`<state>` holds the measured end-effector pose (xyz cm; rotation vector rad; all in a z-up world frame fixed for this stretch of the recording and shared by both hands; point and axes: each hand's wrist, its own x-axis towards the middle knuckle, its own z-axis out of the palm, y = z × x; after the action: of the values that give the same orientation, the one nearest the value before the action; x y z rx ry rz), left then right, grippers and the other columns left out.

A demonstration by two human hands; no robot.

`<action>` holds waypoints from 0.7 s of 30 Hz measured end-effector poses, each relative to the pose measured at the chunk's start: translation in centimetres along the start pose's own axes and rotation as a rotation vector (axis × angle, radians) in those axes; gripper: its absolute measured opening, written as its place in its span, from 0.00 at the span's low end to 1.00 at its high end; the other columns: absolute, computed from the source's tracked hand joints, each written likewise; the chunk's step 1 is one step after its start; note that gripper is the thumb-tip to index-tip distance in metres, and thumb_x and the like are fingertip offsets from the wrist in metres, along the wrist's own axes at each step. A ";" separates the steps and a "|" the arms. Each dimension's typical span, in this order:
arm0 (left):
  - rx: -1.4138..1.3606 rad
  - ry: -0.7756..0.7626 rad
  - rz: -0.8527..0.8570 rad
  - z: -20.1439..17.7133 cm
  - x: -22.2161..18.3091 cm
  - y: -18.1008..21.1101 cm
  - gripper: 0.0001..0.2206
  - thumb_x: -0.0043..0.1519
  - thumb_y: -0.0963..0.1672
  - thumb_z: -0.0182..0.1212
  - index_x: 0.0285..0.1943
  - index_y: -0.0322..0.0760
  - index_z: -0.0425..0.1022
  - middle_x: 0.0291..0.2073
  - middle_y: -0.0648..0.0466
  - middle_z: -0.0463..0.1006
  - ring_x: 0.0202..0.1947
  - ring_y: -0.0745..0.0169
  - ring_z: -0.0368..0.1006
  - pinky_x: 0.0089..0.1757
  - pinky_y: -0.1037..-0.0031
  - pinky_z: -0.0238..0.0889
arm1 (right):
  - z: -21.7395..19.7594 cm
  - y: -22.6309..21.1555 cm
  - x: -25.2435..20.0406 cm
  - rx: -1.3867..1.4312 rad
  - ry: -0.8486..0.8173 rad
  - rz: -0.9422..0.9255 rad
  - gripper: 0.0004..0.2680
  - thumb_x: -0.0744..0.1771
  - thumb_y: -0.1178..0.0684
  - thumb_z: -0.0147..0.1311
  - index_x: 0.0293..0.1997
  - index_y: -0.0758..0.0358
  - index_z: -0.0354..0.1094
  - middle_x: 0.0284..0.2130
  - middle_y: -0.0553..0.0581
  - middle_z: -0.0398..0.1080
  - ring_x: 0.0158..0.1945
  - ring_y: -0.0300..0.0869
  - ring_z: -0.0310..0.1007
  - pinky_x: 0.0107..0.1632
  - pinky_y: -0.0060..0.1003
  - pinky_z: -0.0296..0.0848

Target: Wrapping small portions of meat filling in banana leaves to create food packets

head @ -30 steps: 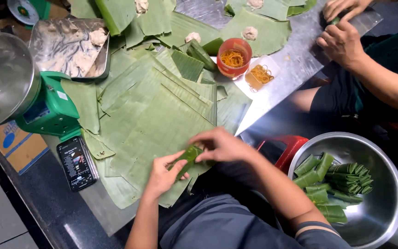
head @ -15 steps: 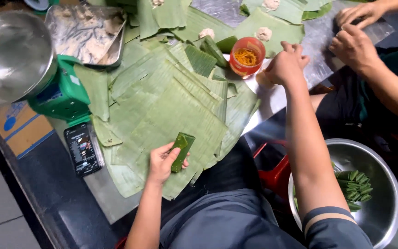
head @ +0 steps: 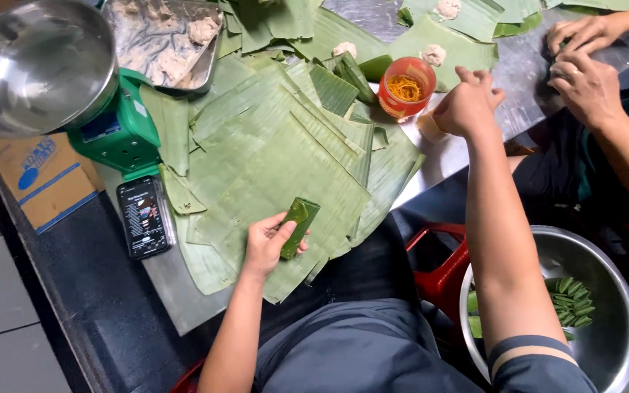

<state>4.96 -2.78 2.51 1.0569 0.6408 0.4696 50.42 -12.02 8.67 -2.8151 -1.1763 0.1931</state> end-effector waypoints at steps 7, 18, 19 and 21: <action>-0.071 -0.014 -0.015 -1.6 1.2 -3.6 0.15 0.65 0.43 0.62 0.55 0.21 0.76 0.34 0.37 0.82 0.21 0.58 0.77 0.24 0.71 0.72 | 6.5 6.5 4.7 -0.049 0.068 -0.163 0.13 0.54 0.50 0.65 0.39 0.53 0.84 0.73 0.67 0.60 0.70 0.68 0.51 0.58 0.70 0.52; 0.062 0.079 0.160 0.2 -1.1 -1.3 0.17 0.61 0.39 0.66 0.58 0.23 0.77 0.42 0.40 0.82 0.29 0.53 0.82 0.33 0.73 0.80 | 4.3 8.2 -3.2 0.613 0.454 -0.333 0.03 0.72 0.63 0.59 0.44 0.68 0.69 0.71 0.69 0.64 0.73 0.55 0.61 0.71 0.47 0.59; 0.005 0.086 0.144 0.0 -1.5 -1.4 0.17 0.60 0.38 0.67 0.57 0.20 0.76 0.40 0.38 0.82 0.30 0.51 0.82 0.36 0.70 0.81 | 3.9 7.4 -4.8 0.739 0.505 -0.383 0.03 0.75 0.68 0.56 0.48 0.71 0.65 0.67 0.69 0.66 0.70 0.53 0.64 0.68 0.44 0.65; -0.064 -0.022 0.210 0.4 -2.5 -0.3 0.16 0.60 0.38 0.67 0.56 0.19 0.76 0.45 0.36 0.79 0.30 0.45 0.82 0.36 0.69 0.81 | 1.9 1.0 -11.5 0.876 0.432 -0.466 0.03 0.74 0.68 0.53 0.44 0.71 0.66 0.56 0.68 0.69 0.61 0.52 0.69 0.65 0.44 0.68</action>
<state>3.41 -4.79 3.01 1.0715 0.4939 0.6557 42.81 -20.89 7.60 -1.6804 -1.1986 0.0387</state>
